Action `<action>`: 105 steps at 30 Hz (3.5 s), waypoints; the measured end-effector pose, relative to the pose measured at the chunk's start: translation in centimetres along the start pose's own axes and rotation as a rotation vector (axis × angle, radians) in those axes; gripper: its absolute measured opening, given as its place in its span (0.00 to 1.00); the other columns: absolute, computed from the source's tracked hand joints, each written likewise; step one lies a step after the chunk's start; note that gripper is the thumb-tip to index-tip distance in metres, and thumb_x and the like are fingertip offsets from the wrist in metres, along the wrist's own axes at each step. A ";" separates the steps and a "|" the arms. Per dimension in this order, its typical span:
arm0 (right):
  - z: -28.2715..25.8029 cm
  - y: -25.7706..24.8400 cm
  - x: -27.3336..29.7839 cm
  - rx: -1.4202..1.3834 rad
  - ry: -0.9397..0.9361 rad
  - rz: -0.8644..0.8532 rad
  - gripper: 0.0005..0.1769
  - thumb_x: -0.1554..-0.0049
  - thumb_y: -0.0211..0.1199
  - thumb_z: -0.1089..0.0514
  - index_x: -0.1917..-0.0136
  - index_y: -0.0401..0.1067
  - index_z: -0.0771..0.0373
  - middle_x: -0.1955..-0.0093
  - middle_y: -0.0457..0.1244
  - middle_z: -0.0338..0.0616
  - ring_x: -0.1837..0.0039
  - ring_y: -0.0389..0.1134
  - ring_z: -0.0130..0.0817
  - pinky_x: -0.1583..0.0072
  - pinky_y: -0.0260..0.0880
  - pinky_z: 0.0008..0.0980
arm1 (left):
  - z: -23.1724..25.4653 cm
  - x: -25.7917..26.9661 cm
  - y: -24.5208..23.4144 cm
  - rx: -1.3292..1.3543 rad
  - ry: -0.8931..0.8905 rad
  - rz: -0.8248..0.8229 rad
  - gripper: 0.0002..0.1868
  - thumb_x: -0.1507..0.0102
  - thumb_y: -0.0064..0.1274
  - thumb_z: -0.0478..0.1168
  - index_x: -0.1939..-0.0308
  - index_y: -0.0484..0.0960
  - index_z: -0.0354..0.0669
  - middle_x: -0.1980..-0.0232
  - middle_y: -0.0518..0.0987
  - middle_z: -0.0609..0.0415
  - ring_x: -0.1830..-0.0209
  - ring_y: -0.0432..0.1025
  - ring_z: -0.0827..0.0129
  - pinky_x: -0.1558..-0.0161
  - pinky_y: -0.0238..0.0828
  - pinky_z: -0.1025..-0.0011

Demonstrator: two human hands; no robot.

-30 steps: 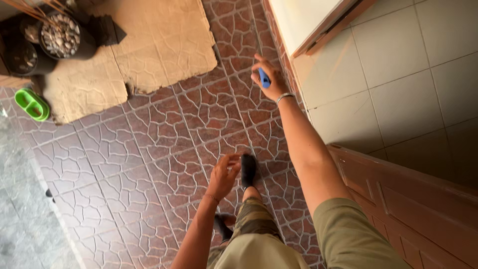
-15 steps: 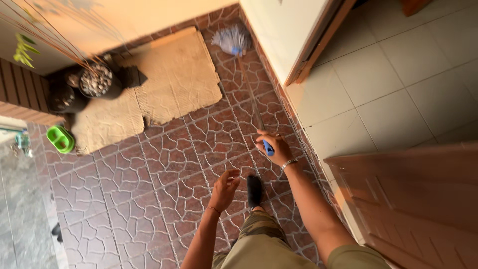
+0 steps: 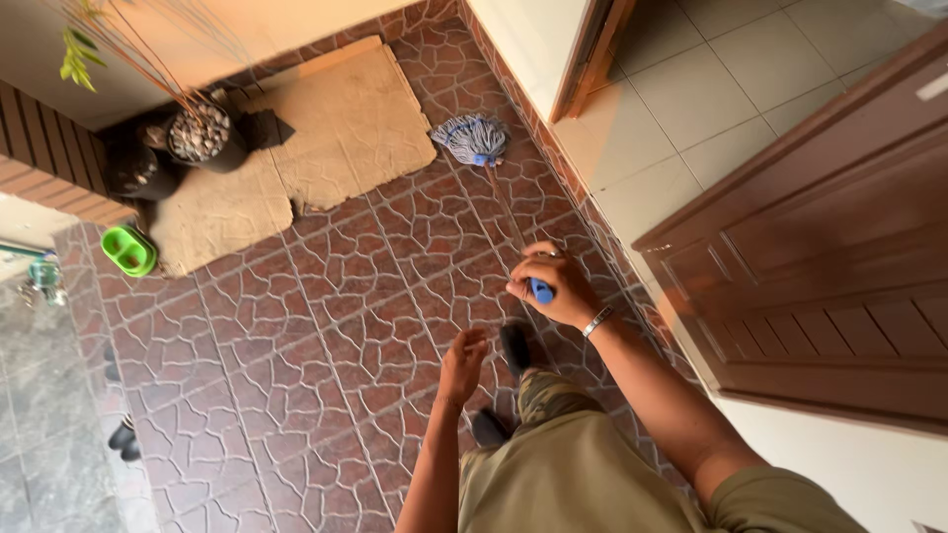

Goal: The person mops a tiled floor in an entryway using a mop, moving the tool across the floor and around a shoe rack.

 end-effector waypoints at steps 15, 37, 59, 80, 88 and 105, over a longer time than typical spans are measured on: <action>-3.8 -7.8 12.7 -0.374 -0.116 -0.135 0.31 0.41 0.65 0.51 0.75 0.51 0.63 0.76 0.48 0.46 0.71 0.48 0.41 0.57 0.61 0.37 | 3.2 4.5 10.5 -0.109 0.108 -0.011 0.17 0.36 0.55 0.41 0.43 0.78 0.42 0.45 0.84 0.49 0.48 0.80 0.59 0.48 0.76 0.66; -7.9 -42.3 42.0 -1.046 -0.270 0.203 0.20 0.44 0.64 0.58 0.71 0.59 0.62 0.76 0.54 0.39 0.74 0.50 0.29 0.68 0.49 0.30 | 11.0 18.3 49.1 -0.700 0.504 -0.661 0.14 0.34 0.56 0.51 0.69 0.86 0.49 0.70 0.83 0.51 0.68 0.79 0.56 0.62 0.77 0.59; -1.6 -22.7 30.0 -1.041 -0.081 0.224 0.21 0.46 0.60 0.57 0.73 0.51 0.59 0.75 0.48 0.37 0.69 0.53 0.33 0.61 0.56 0.36 | 0.8 0.9 31.7 -0.766 0.330 -0.251 0.08 0.36 0.58 0.45 0.55 0.84 0.50 0.47 0.82 0.53 0.39 0.75 0.59 0.38 0.74 0.62; 1.3 -8.1 2.0 -1.335 -0.044 0.065 0.20 0.50 0.61 0.64 0.73 0.51 0.55 0.74 0.44 0.30 0.68 0.43 0.27 0.61 0.43 0.33 | 6.1 -11.5 4.4 -0.506 0.541 -0.065 0.31 0.45 0.66 0.39 0.39 0.73 0.51 0.39 0.76 0.50 0.38 0.73 0.52 0.39 0.73 0.58; 2.3 -13.9 -7.3 -1.420 -0.163 -0.316 0.25 0.53 0.65 0.53 0.79 0.52 0.55 0.82 0.46 0.32 0.77 0.42 0.28 0.67 0.42 0.33 | 5.7 -17.5 5.7 -0.699 0.426 -0.239 0.15 0.32 0.53 0.51 0.44 0.74 0.53 0.51 0.82 0.50 0.54 0.78 0.50 0.57 0.76 0.54; 8.5 3.3 -31.1 -1.384 -0.142 -0.699 0.19 0.54 0.60 0.57 0.74 0.51 0.59 0.73 0.51 0.40 0.61 0.52 0.38 0.45 0.54 0.43 | 0.0 -27.7 -12.2 -0.574 0.237 0.391 0.07 0.33 0.52 0.39 0.52 0.73 0.49 0.54 0.79 0.50 0.56 0.79 0.49 0.61 0.76 0.56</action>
Point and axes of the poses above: each hand's wrist, its own x-axis away from the middle knuckle, its own y-axis out of the palm, z = x × y, the point moved 1 cm from there along -x, towards the middle knuckle
